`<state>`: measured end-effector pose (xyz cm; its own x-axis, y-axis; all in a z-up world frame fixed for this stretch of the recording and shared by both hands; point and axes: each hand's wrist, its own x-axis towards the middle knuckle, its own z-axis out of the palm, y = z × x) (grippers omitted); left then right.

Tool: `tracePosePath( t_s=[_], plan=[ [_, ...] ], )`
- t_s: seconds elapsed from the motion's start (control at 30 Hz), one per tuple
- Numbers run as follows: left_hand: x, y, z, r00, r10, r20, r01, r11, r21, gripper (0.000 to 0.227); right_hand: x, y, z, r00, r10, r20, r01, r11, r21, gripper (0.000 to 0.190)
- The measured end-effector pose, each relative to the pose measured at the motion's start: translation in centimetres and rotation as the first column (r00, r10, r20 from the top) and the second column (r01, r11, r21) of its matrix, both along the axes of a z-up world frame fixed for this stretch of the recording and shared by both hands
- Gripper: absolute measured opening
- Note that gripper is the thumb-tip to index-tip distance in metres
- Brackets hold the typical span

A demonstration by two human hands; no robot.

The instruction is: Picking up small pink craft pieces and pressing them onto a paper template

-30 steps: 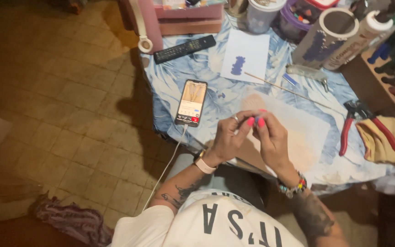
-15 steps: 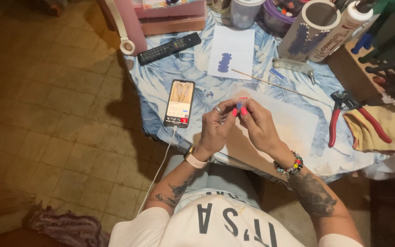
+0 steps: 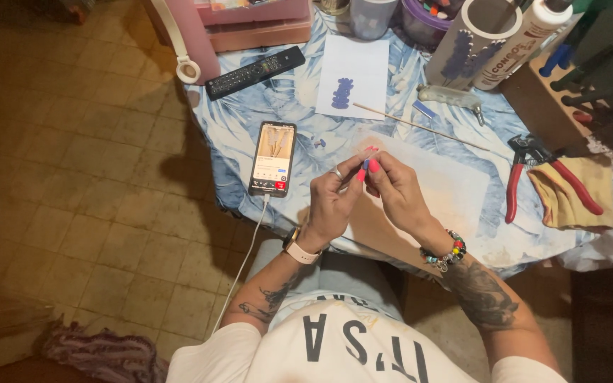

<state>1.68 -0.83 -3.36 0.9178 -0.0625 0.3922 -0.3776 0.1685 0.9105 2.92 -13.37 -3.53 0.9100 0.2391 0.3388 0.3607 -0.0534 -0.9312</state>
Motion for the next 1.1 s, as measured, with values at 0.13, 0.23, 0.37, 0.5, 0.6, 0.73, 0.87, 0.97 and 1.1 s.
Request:
tracePosePath(
  t_s=[0.13,0.23,0.37,0.5,0.6,0.73,0.87,0.97,1.1],
  plan=[
    [-0.4,0.2,0.8,1.000,-0.012,-0.005,0.012,1.000,-0.006,0.030,-0.2,0.0,0.5,1.000,0.008,0.004,-0.008,1.000,0.007,0.027],
    [-0.4,0.2,0.6,1.000,-0.022,-0.003,0.022,1.000,-0.005,0.031,-0.5,0.2,1.3,1.000,-0.006,-0.009,0.006,1.000,-0.029,0.028],
    [-0.3,0.3,0.4,1.000,0.008,0.011,-0.008,1.000,0.016,0.028,-0.4,0.1,1.1,1.000,-0.019,-0.002,0.019,0.998,-0.059,0.027],
    [-0.3,0.3,0.2,1.000,0.017,-0.002,-0.017,1.000,-0.011,0.027,-0.1,-0.2,0.7,1.000,-0.010,0.011,0.011,0.996,-0.094,0.024],
    [-0.2,0.2,-0.2,1.000,0.010,-0.008,-0.010,1.000,-0.029,0.027,-0.2,-0.2,0.8,1.000,0.002,0.018,-0.001,0.997,-0.081,0.018],
    [-0.1,0.2,-0.1,1.000,0.013,-0.014,-0.013,0.999,-0.040,0.026,-0.2,-0.3,0.7,1.000,-0.005,0.022,0.007,0.993,-0.114,0.017],
    [-0.2,0.0,0.0,1.000,0.017,-0.020,-0.018,0.999,-0.052,0.025,-0.6,0.1,1.9,1.000,-0.012,0.026,0.015,0.991,-0.130,0.020],
    [-0.5,0.0,0.4,1.000,0.021,-0.016,-0.022,0.997,-0.068,0.023,-0.7,0.2,1.8,0.999,-0.026,0.019,0.028,0.993,-0.117,0.022],
    [-0.7,0.1,0.3,1.000,0.006,-0.015,-0.007,0.997,-0.083,0.023,-0.8,0.2,1.7,0.999,-0.040,0.014,0.041,0.996,-0.073,0.021]
  ],
)
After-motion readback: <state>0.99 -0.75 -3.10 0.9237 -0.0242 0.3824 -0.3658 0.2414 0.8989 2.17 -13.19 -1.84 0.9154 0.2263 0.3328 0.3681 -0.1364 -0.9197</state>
